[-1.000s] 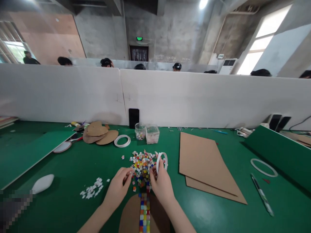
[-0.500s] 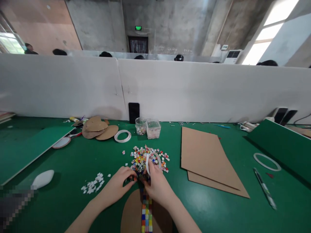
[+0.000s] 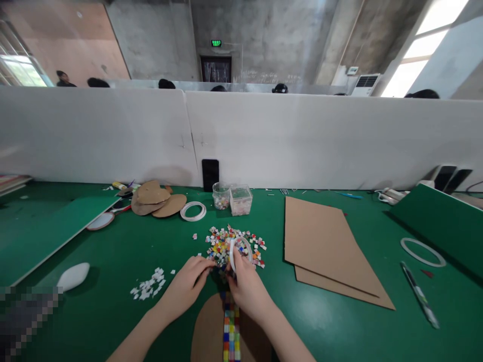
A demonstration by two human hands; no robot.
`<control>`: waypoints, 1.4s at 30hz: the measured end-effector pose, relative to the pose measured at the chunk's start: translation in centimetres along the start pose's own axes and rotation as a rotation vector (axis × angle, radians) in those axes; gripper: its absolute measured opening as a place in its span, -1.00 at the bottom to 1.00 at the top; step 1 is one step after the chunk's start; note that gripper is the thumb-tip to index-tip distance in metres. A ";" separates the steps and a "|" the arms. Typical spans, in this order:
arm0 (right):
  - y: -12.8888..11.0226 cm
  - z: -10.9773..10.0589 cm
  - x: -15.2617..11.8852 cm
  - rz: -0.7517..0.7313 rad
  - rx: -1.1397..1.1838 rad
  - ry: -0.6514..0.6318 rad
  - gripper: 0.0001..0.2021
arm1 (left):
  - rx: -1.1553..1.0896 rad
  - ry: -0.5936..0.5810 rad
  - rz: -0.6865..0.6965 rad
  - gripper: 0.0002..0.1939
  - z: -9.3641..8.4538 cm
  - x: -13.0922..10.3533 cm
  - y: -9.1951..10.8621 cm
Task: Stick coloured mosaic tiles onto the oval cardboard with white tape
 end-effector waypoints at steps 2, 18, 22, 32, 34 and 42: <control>-0.1 -0.1 0.1 0.002 0.021 0.017 -0.43 | -0.028 0.010 -0.008 -0.70 0.1 0.0 -0.2; -1.0 -0.8 0.4 0.083 0.280 0.080 -0.49 | -0.020 -0.015 0.005 -0.85 1.4 -0.1 0.9; -1.3 -0.9 0.4 0.072 0.359 0.060 -0.49 | -0.009 -0.012 -0.007 -0.88 1.4 0.0 0.9; -1.0 -1.2 0.5 0.077 0.275 0.101 -0.52 | -0.036 0.066 -0.059 -0.82 0.5 0.1 0.3; -1.0 -1.4 0.5 0.092 0.248 0.100 -0.53 | -0.034 0.030 -0.056 -0.86 0.2 0.0 0.4; -0.3 -0.2 0.1 0.051 0.040 0.024 -0.46 | 0.033 -0.074 -0.049 -0.93 0.0 -0.1 0.2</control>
Point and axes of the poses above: each hand's wrist, its own x-axis towards the middle knuckle, its own z-axis out of the palm, y = z × x, the point moved 4 cm from there along x, towards the middle knuckle, and after that the axes turned 8 degrees about y, right-handed, at the moved point
